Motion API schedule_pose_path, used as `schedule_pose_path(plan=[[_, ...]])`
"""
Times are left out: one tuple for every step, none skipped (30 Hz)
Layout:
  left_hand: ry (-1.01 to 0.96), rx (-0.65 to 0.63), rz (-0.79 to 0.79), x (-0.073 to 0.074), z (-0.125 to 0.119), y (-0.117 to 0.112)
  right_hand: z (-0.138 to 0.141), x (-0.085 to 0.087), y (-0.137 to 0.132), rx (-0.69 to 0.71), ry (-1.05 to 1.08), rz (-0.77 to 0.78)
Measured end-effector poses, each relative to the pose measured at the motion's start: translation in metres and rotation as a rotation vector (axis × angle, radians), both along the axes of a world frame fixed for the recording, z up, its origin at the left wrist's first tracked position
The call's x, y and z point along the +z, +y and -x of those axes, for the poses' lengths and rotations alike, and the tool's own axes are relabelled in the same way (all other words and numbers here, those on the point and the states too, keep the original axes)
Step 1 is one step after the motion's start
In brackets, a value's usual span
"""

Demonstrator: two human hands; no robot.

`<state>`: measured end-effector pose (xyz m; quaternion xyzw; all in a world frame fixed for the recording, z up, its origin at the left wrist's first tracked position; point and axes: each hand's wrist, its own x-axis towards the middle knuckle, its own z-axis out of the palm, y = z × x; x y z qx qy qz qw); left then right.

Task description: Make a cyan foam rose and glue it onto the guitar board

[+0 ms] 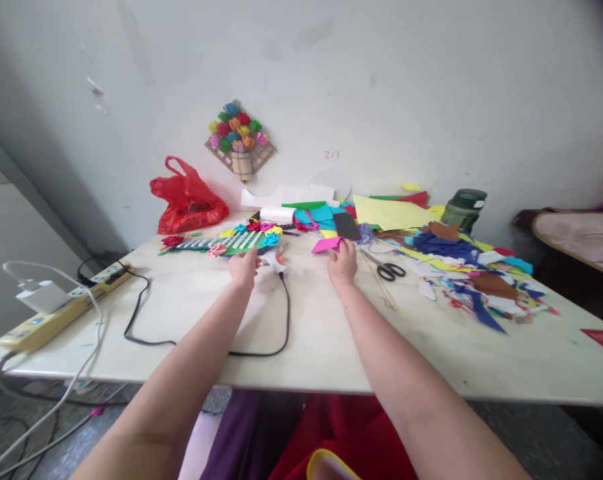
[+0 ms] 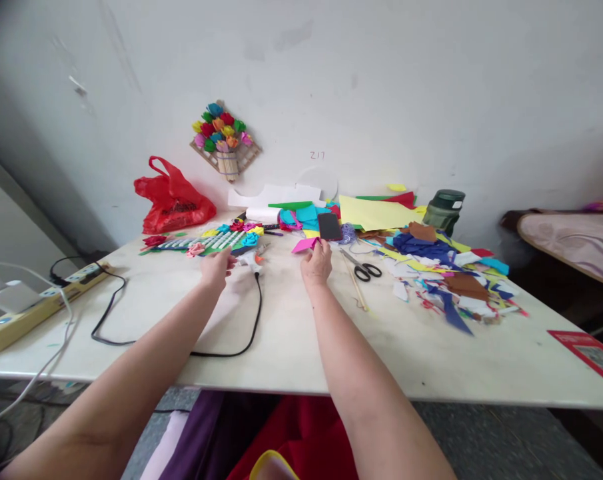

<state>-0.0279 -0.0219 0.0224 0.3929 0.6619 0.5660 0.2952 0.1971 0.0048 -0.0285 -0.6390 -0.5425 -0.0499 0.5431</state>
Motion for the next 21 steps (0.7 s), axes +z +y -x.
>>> schedule_pose_path(plan=[[-0.243, 0.024, 0.018, 0.002, 0.004, 0.003, 0.0, -0.001, 0.001, -0.003, -0.004, -0.01], [-0.434, 0.065, 0.035, 0.004, 0.009, 0.006, 0.0, -0.002, 0.001, -0.004, -0.006, -0.022], [-0.571, 0.117, 0.035, 0.004, 0.013, 0.009, 0.0, -0.003, 0.002, -0.004, -0.007, -0.032], [-0.661, 0.162, 0.028, 0.004, 0.017, 0.011, 0.0, -0.003, 0.002, -0.002, -0.005, -0.04], [-0.723, 0.191, 0.029, 0.003, 0.021, 0.014, 0.0, -0.004, 0.002, 0.002, -0.003, -0.045], [-0.763, 0.192, 0.023, 0.002, 0.025, 0.017, 0.0, -0.004, 0.003, 0.009, 0.0, -0.047], [-0.786, 0.188, 0.028, 0.001, 0.028, 0.019, 0.0, -0.005, 0.003, 0.017, 0.004, -0.049], [-0.798, 0.182, 0.025, -0.001, 0.031, 0.022, 0.0, -0.005, 0.003, 0.025, 0.008, -0.049], [-0.808, 0.178, 0.023, -0.002, 0.033, 0.024, 0.0, -0.005, 0.003, 0.033, 0.013, -0.049], [-0.811, 0.171, 0.02, -0.003, 0.035, 0.027, 0.0, -0.005, 0.003, 0.038, 0.019, -0.049], [-0.811, 0.163, 0.02, -0.004, 0.037, 0.029, 0.0, -0.004, 0.002, 0.039, 0.023, -0.048], [-0.809, 0.155, 0.02, -0.004, 0.038, 0.032, 0.001, -0.004, 0.002, 0.037, 0.023, -0.046], [-0.808, 0.144, 0.02, -0.004, 0.039, 0.034, 0.002, -0.004, 0.001, 0.036, 0.018, -0.043], [-0.807, 0.135, 0.023, -0.004, 0.04, 0.037, 0.003, -0.004, 0.0, 0.039, 0.007, -0.04], [-0.807, 0.126, 0.022, -0.004, 0.042, 0.04, 0.004, -0.003, -0.001, 0.044, -0.009, -0.039], [-0.808, 0.12, 0.024, -0.003, 0.043, 0.044, 0.006, -0.003, -0.002, 0.053, -0.03, -0.038], [-0.811, 0.119, 0.03, -0.003, 0.045, 0.047, 0.008, -0.003, -0.003, 0.065, -0.053, -0.036], [-0.817, 0.118, 0.043, -0.003, 0.046, 0.05, 0.01, -0.003, -0.003, 0.081, -0.077, -0.036], [-0.826, 0.115, 0.06, -0.003, 0.048, 0.053, 0.012, -0.003, -0.004, 0.101, -0.104, -0.039], [-0.837, 0.109, 0.073, -0.004, 0.049, 0.055, 0.014, -0.003, -0.004, 0.125, -0.133, -0.045], [-0.848, 0.099, 0.081, -0.004, 0.051, 0.057, 0.016, -0.003, -0.004, 0.154, -0.164, -0.053]])
